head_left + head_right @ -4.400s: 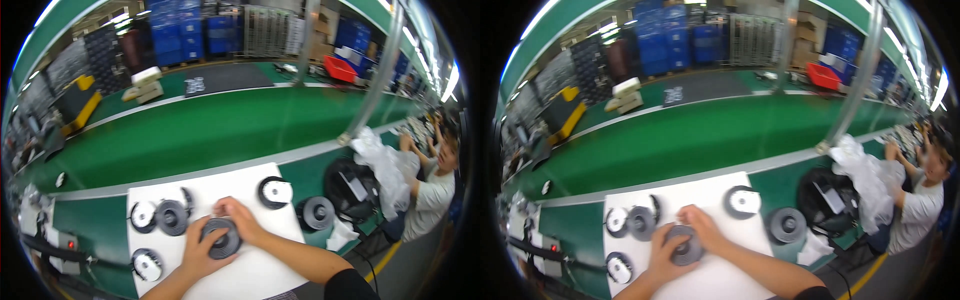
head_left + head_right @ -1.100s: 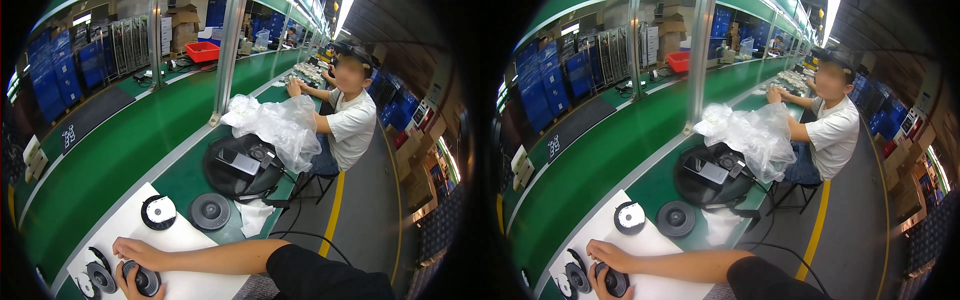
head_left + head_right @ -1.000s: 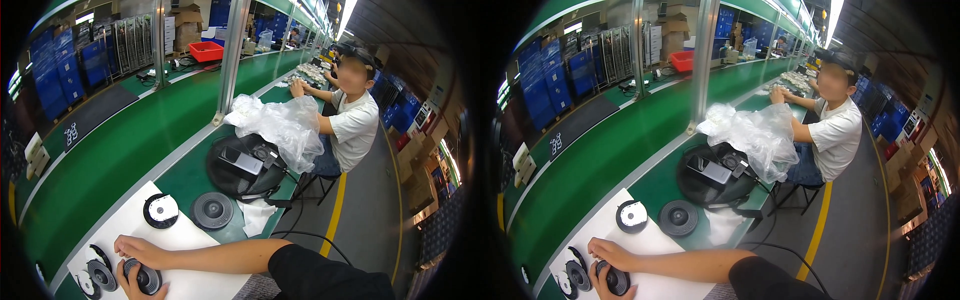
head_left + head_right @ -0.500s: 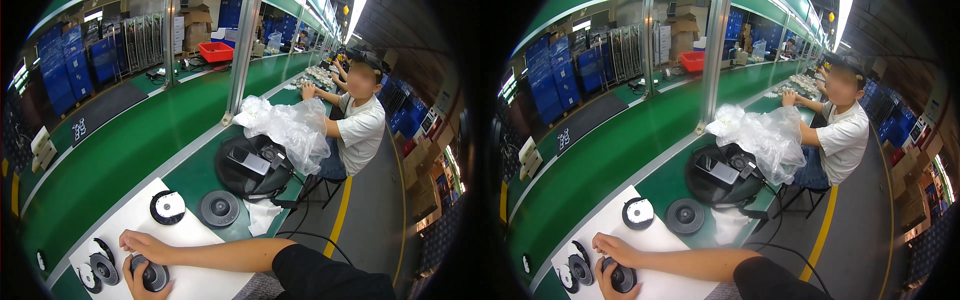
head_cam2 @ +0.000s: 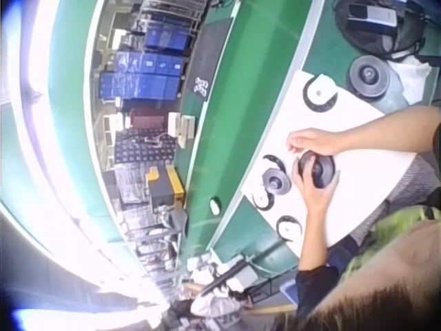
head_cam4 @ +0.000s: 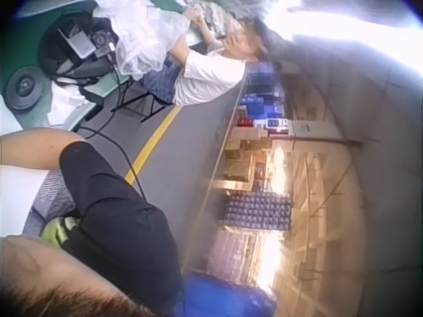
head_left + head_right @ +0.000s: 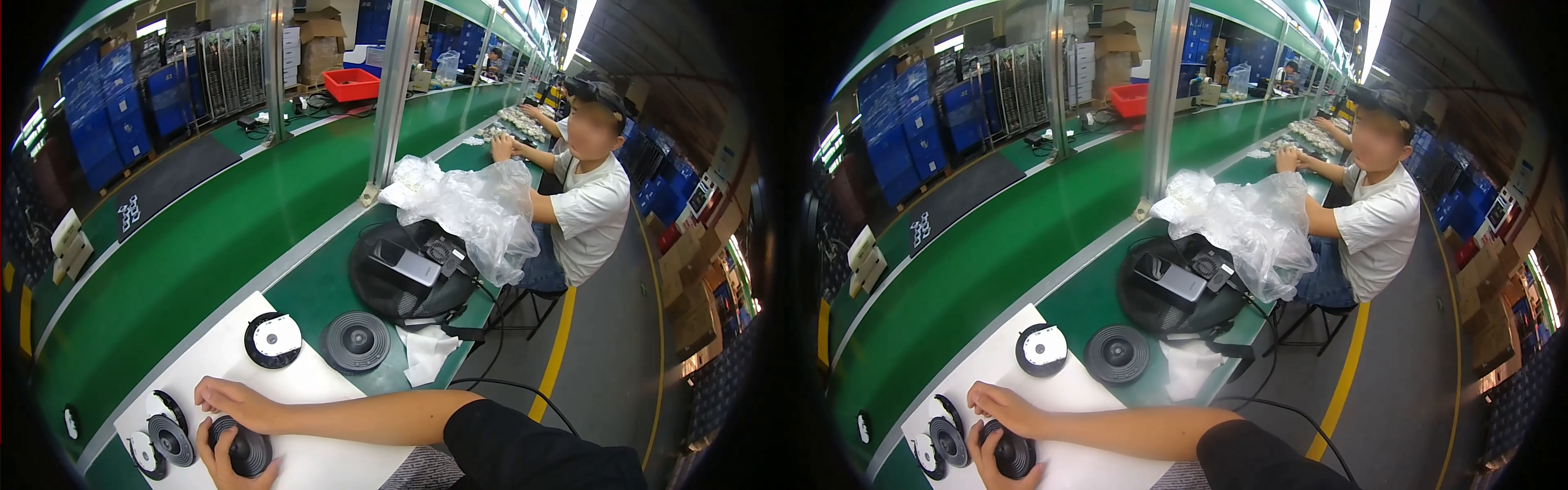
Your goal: Assembling components of a light fixture on a production line.
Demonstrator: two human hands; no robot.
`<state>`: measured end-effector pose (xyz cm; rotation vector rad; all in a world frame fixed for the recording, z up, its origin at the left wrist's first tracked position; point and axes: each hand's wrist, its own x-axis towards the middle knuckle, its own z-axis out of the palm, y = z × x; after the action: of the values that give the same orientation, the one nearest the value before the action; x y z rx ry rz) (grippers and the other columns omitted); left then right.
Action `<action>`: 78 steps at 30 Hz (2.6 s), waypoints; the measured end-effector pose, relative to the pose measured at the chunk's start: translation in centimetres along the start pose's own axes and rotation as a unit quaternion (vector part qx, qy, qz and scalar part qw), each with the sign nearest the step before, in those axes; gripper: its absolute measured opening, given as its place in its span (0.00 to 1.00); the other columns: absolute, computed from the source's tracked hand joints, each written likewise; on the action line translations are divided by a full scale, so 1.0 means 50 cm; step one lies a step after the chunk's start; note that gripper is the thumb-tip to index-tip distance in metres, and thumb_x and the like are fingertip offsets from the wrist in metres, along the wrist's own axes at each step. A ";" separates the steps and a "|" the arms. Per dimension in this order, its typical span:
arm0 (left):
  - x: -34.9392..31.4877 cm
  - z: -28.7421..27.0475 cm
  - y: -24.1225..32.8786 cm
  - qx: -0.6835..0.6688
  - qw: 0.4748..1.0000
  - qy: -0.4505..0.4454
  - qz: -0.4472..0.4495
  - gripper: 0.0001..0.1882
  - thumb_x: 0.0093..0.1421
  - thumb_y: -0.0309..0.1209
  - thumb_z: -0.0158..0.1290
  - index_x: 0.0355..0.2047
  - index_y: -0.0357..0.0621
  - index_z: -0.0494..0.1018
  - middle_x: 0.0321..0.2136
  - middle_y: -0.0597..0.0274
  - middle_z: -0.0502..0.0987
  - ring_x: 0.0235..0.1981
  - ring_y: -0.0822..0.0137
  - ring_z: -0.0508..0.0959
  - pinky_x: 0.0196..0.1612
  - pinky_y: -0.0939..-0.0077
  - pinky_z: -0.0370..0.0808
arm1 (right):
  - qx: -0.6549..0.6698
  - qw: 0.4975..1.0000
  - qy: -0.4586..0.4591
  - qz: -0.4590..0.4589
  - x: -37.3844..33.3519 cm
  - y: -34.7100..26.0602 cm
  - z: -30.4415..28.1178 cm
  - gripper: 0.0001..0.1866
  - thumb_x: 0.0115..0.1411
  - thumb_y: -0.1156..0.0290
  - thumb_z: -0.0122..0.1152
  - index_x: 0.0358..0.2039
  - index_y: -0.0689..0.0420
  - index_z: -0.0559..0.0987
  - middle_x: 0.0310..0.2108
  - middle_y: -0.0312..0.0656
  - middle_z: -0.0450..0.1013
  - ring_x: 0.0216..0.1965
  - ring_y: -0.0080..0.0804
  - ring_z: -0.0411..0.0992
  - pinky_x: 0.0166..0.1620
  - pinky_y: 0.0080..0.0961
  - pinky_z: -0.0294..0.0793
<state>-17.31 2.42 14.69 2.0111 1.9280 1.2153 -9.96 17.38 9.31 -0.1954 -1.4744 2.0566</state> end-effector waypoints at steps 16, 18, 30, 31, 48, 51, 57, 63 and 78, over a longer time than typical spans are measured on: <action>0.162 -0.159 0.060 -0.214 0.944 0.145 -0.205 0.38 0.65 0.33 0.54 0.71 0.44 0.49 0.16 0.72 0.68 0.16 0.79 0.68 0.20 0.85 0.63 | -0.042 0.998 0.036 0.016 -0.014 -0.017 -0.010 0.19 0.75 0.57 0.41 0.45 0.59 0.75 0.40 0.39 0.73 0.46 0.27 0.71 0.55 0.28 0.70; 0.252 -0.198 0.025 -0.216 0.938 0.185 -0.201 0.40 0.65 0.29 0.54 0.73 0.47 0.48 0.16 0.73 0.64 0.16 0.81 0.62 0.18 0.84 0.59 | -0.038 0.998 0.039 0.002 -0.014 -0.029 0.000 0.19 0.75 0.57 0.41 0.44 0.59 0.75 0.40 0.39 0.73 0.45 0.27 0.71 0.55 0.28 0.70; 0.605 -0.329 -0.020 -0.143 0.908 0.337 -0.205 0.46 0.56 0.24 0.56 0.73 0.50 0.46 0.23 0.62 0.75 0.17 0.74 0.68 0.20 0.77 0.67 | -0.039 0.999 0.028 -0.009 -0.004 -0.002 0.000 0.17 0.76 0.60 0.40 0.44 0.59 0.74 0.39 0.37 0.71 0.44 0.24 0.69 0.54 0.26 0.70; 0.607 -0.332 -0.017 -0.145 0.902 0.348 -0.209 0.46 0.56 0.25 0.56 0.72 0.50 0.47 0.23 0.62 0.75 0.17 0.74 0.68 0.20 0.77 0.67 | -0.044 0.999 0.026 -0.012 -0.004 -0.003 0.000 0.17 0.76 0.60 0.40 0.44 0.59 0.74 0.39 0.37 0.71 0.44 0.25 0.69 0.54 0.26 0.70; 0.498 -0.565 -0.164 -0.165 0.750 0.622 -0.154 0.46 0.60 0.24 0.50 0.73 0.50 0.38 0.27 0.57 0.76 0.17 0.69 0.69 0.19 0.76 0.66 | -0.063 0.997 0.040 -0.011 0.000 -0.006 0.003 0.16 0.74 0.60 0.42 0.43 0.59 0.75 0.38 0.38 0.73 0.43 0.25 0.71 0.52 0.25 0.71; 0.468 -0.592 -0.170 -0.039 0.784 0.566 -0.251 0.46 0.59 0.24 0.50 0.74 0.50 0.38 0.21 0.61 0.70 0.17 0.69 0.68 0.18 0.74 0.65 | -0.069 0.997 0.043 -0.009 -0.001 -0.003 -0.010 0.16 0.74 0.60 0.42 0.43 0.58 0.75 0.38 0.38 0.73 0.43 0.25 0.71 0.52 0.25 0.71; 0.440 -0.678 -0.197 -0.020 0.796 0.549 -0.255 0.49 0.58 0.22 0.50 0.74 0.52 0.36 0.25 0.59 0.72 0.17 0.70 0.68 0.18 0.74 0.64 | -0.056 0.998 0.042 -0.006 0.001 -0.004 -0.002 0.16 0.75 0.60 0.42 0.43 0.58 0.75 0.38 0.38 0.73 0.43 0.24 0.71 0.52 0.25 0.71; 0.503 -0.618 -0.214 -0.056 0.815 0.524 -0.240 0.52 0.58 0.22 0.51 0.74 0.53 0.30 0.27 0.56 0.74 0.18 0.70 0.69 0.18 0.75 0.65 | -0.069 0.997 0.039 -0.003 0.000 -0.013 -0.014 0.17 0.75 0.60 0.41 0.43 0.58 0.75 0.38 0.38 0.72 0.43 0.24 0.71 0.52 0.25 0.72; 0.382 -0.261 -0.023 -0.304 0.896 0.234 -0.224 0.28 0.62 0.25 0.51 0.63 0.47 0.61 0.31 0.62 0.73 0.27 0.72 0.73 0.34 0.79 0.72 | -0.055 0.998 0.023 -0.003 -0.007 -0.019 -0.002 0.16 0.74 0.61 0.41 0.43 0.58 0.75 0.35 0.38 0.72 0.40 0.23 0.69 0.50 0.24 0.70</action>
<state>-28.29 13.66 31.69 0.9581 1.7051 1.9523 -9.25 17.47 10.05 -0.2808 -1.5590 1.9543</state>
